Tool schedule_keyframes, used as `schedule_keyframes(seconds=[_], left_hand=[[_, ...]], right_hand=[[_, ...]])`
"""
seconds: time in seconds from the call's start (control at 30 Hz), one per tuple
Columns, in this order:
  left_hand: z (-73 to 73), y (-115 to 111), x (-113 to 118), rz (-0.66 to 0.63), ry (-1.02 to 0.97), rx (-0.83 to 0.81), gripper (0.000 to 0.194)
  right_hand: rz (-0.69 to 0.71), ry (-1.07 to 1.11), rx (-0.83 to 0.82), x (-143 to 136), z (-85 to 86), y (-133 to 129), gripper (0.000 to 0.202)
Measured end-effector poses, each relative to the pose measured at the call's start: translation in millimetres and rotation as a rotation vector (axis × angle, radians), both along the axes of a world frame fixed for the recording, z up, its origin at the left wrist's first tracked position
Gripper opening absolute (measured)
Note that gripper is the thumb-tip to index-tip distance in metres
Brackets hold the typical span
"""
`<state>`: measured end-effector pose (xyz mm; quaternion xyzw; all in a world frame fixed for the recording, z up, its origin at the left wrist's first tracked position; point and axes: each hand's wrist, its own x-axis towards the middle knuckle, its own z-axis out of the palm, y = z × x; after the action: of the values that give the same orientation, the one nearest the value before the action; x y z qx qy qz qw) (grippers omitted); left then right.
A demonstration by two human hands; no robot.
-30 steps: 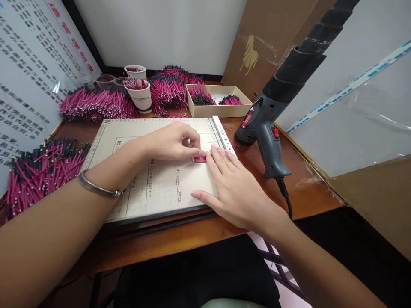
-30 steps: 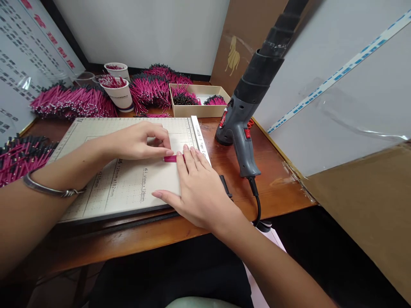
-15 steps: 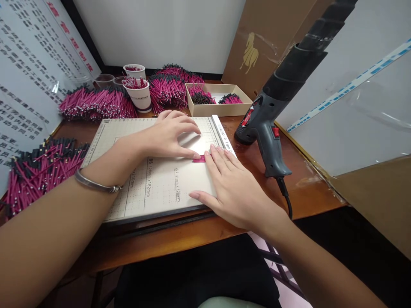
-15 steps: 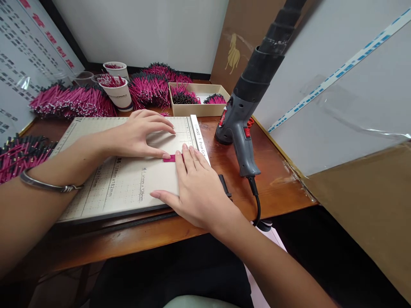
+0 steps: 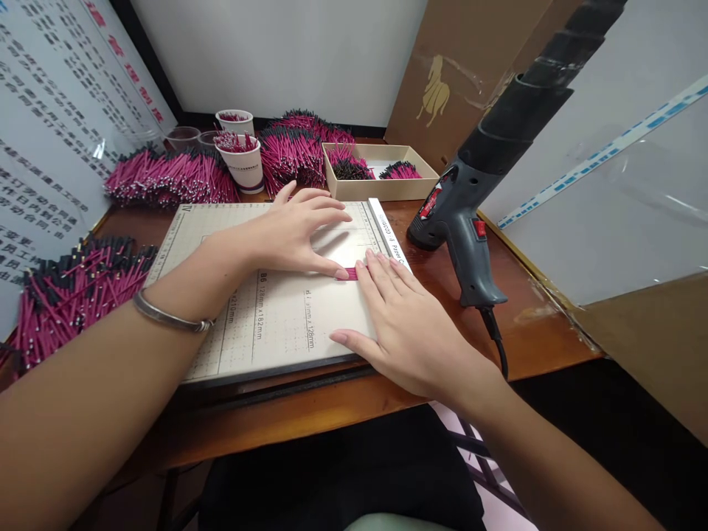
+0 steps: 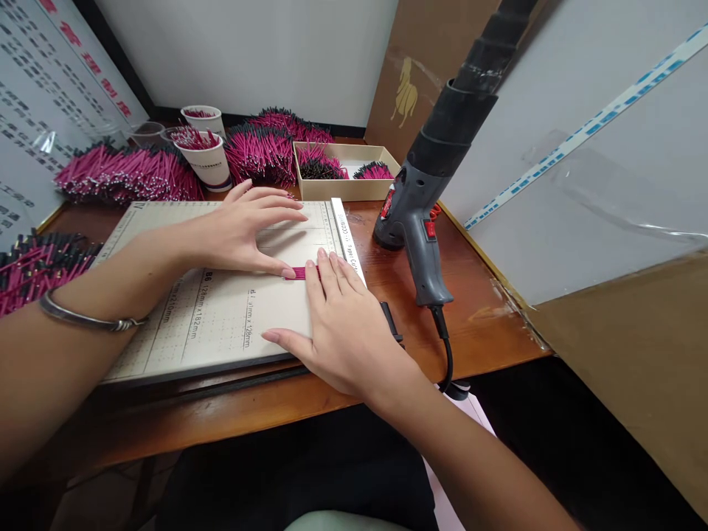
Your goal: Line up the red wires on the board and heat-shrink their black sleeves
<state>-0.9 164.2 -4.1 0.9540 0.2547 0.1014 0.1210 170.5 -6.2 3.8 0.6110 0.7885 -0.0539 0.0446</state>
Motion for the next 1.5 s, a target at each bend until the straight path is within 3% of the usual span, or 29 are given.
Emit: schedule_keyframes(seconds=[0.37,0.5,0.6,0.73,0.97,1.5], left_hand=[[1.3,-0.2,-0.1,0.019,0.07,0.044,0.102],[2.3,1.1,-1.8,0.035,0.078,-0.039,0.096],[1.1,2.7,-2.4,0.081,0.045,-0.095,0.102],[-2.5,4.1,-2.2,0.08,0.079,-0.025,0.114],[-1.7,6.3,-4.0,0.092,0.121,-0.064,0.107],[-1.2,11.0,-5.8,0.051,-0.018,-0.054,0.115]], right_hand=[[-0.013,0.017,-0.024,0.4,2.7,-1.2,0.111],[-0.026,0.025,-0.037,0.7,1.9,0.4,0.113],[-0.038,0.019,-0.058,0.1,2.6,0.5,0.116],[-0.043,-0.003,-0.077,-1.0,3.7,0.0,0.115],[-0.037,0.026,-0.041,0.0,0.8,-0.7,0.115],[-0.042,0.059,-0.041,0.5,0.6,-0.2,0.116]])
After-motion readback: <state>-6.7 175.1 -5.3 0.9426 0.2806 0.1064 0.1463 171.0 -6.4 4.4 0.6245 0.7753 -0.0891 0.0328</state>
